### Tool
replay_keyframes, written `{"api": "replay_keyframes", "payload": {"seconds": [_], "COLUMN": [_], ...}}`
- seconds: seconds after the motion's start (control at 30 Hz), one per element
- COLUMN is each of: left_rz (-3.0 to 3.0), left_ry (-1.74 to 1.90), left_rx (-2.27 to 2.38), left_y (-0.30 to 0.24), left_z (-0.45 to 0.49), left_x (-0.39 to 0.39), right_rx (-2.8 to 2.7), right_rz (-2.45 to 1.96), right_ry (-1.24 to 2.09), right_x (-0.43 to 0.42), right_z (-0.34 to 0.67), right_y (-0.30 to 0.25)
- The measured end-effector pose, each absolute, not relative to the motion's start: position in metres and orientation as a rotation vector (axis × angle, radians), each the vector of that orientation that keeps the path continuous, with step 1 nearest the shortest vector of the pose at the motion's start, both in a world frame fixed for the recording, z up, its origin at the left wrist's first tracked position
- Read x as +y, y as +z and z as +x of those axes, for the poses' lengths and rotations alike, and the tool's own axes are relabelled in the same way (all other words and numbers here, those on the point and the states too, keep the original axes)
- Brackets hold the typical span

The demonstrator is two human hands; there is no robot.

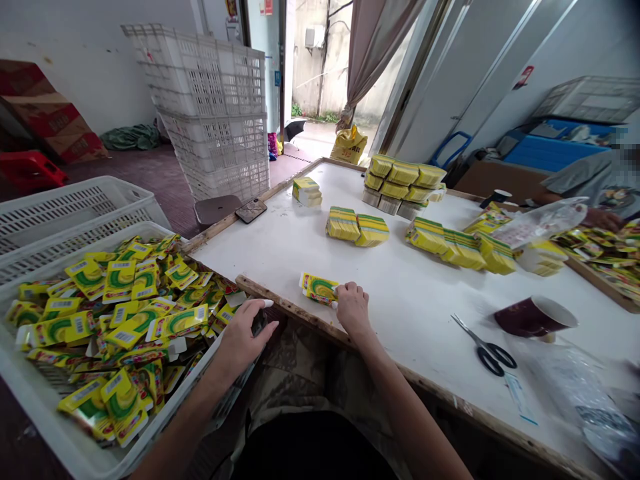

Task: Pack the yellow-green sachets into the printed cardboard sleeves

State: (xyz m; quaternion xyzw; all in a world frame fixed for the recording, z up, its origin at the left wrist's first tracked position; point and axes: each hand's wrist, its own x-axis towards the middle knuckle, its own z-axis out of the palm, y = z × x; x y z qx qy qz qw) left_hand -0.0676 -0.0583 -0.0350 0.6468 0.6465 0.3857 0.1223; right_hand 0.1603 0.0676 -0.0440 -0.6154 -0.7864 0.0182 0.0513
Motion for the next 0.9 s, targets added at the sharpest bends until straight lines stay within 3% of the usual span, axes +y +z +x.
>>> {"api": "replay_keyframes", "payload": {"seconds": [0.9], "left_rz": [1.850], "left_ry": [1.089], "left_rx": [1.735], "left_y": [-0.037], "left_z": [-0.056], "left_x": [-0.059], "right_rx": [-2.367], "right_rz": [-1.930], "right_ry": [0.101], "right_x": [0.074], "right_z": [0.160], "right_y": [-0.039]}}
